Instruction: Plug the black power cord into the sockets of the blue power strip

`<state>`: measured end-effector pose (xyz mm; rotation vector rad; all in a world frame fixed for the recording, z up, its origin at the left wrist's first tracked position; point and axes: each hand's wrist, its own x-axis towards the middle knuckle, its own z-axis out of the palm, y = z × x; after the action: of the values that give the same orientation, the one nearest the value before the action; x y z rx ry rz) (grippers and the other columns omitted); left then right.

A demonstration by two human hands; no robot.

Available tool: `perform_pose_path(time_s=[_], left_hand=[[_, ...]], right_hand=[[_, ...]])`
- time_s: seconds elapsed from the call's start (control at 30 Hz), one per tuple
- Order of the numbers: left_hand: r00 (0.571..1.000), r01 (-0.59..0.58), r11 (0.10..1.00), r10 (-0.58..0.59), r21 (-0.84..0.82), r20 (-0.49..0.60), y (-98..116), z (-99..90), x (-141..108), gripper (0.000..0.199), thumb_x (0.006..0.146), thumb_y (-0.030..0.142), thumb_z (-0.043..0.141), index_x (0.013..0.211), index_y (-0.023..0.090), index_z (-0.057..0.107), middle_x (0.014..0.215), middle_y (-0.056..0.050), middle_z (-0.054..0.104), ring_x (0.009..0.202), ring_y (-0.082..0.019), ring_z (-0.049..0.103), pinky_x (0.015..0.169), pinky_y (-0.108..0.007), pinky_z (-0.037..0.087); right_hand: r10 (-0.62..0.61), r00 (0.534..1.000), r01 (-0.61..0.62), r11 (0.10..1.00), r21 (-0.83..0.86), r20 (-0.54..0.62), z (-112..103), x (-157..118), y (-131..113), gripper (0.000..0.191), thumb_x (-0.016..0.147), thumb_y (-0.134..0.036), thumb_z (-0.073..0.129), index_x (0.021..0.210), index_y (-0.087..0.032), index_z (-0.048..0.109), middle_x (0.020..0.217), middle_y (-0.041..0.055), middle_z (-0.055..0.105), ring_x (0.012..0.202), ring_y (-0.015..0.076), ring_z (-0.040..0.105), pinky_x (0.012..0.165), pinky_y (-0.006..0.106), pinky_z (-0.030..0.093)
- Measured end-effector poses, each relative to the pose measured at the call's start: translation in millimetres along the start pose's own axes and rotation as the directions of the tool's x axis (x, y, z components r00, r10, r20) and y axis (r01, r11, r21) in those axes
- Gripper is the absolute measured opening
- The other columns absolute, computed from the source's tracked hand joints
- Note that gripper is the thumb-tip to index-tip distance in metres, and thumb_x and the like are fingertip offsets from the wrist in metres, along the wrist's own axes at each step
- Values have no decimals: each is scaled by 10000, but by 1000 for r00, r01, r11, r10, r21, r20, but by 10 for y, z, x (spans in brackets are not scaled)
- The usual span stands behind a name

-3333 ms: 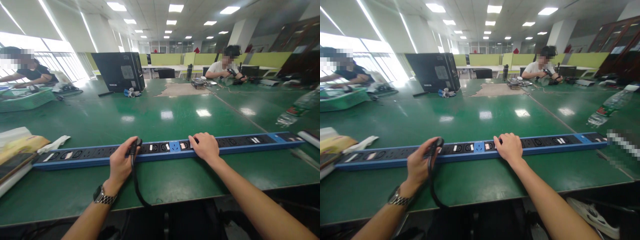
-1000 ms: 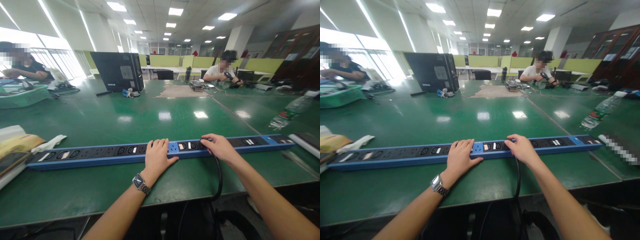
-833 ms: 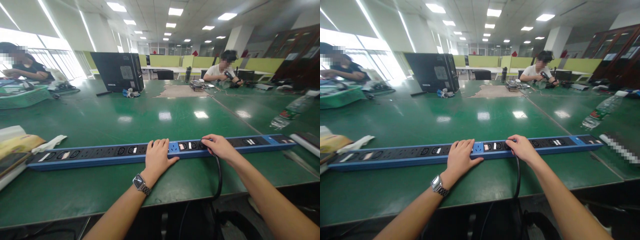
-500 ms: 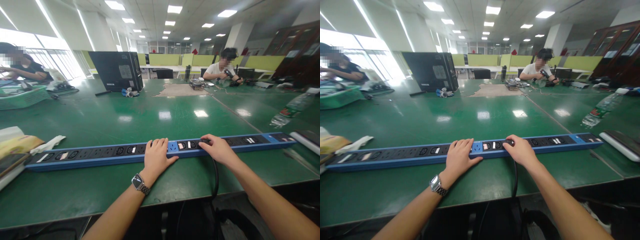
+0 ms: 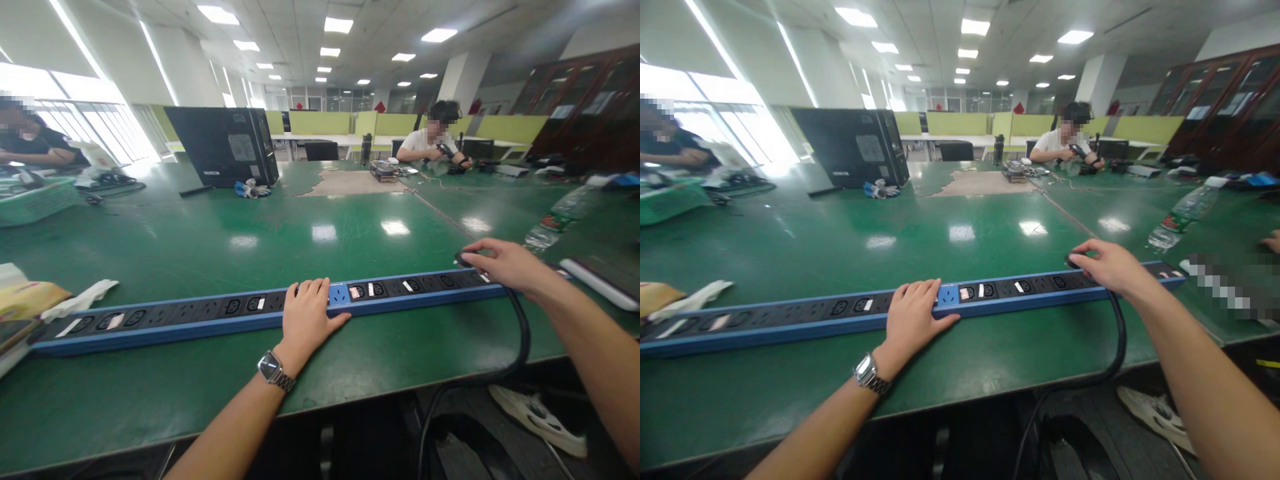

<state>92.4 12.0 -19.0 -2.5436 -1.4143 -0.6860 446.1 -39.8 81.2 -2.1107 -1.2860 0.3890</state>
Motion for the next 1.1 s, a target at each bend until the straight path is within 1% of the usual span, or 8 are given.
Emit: perform_pose_path(time_s=[0.1,0.2,0.43,0.67,0.77,0.93,1.0,1.1], left_hand=[[1000,1,1000,-1,-5,-6,-1,2,-1,681,749,575,676,1267,153,545,1246,-118,622,1136,-308,533,1030,-475,330],[1000,1,1000,-1,-5,-8,-3,11,-2,682,743,580,679,1265,161,547,1238,-117,625,1129,-309,534,1028,-475,330],[1000,2,1000,-2,-2,2,1,6,1,685,758,582,663,1277,153,539,1255,-120,618,1142,-311,526,1030,-484,326],[1000,1,1000,-1,-6,-4,0,15,-8,678,755,576,668,1280,167,537,1255,-117,618,1140,-306,525,1035,-476,322],[1000,5,1000,-5,2,1,1,16,-8,677,752,580,668,1282,181,535,1254,-118,618,1144,-309,523,1033,-476,321],[1000,1,1000,-1,4,6,6,13,4,686,744,580,673,1277,168,536,1240,-120,621,1133,-312,524,1029,-480,322],[1000,4,1000,-4,5,9,5,13,9,689,743,576,677,1276,164,535,1238,-121,621,1132,-313,523,1029,-481,321],[1000,9,1000,-9,6,11,3,13,11,692,742,573,680,1270,149,538,1242,-123,618,1133,-316,521,1029,-483,320]], right_hand=[[-17,999,24,991,-129,50,2,172,411,208,767,-344,652,853,-158,689,546,51,622,511,170,541,537,303,357],[-58,997,66,985,-157,52,74,240,629,226,760,-382,635,836,-176,687,571,69,646,522,196,555,560,327,358],[-78,992,99,967,-236,100,156,246,659,222,775,-404,606,865,-208,659,603,68,645,549,206,555,574,330,345],[-180,982,190,946,-263,63,199,234,801,241,798,-412,579,905,-208,650,764,86,685,670,217,588,626,322,374],[-129,985,160,927,-341,112,88,283,632,189,783,-365,609,846,-202,680,647,77,673,613,207,578,607,321,353],[-116,989,69,908,-412,-90,-128,202,-60,291,799,-432,612,918,-182,701,634,55,678,571,162,556,589,303,331],[-119,993,105,914,-392,-11,-56,92,-353,305,807,-470,595,889,-200,713,606,27,659,533,141,532,563,287,323],[-279,949,313,878,-363,144,259,-54,-633,255,770,-441,619,764,-205,715,680,31,682,629,162,579,588,272,362]])
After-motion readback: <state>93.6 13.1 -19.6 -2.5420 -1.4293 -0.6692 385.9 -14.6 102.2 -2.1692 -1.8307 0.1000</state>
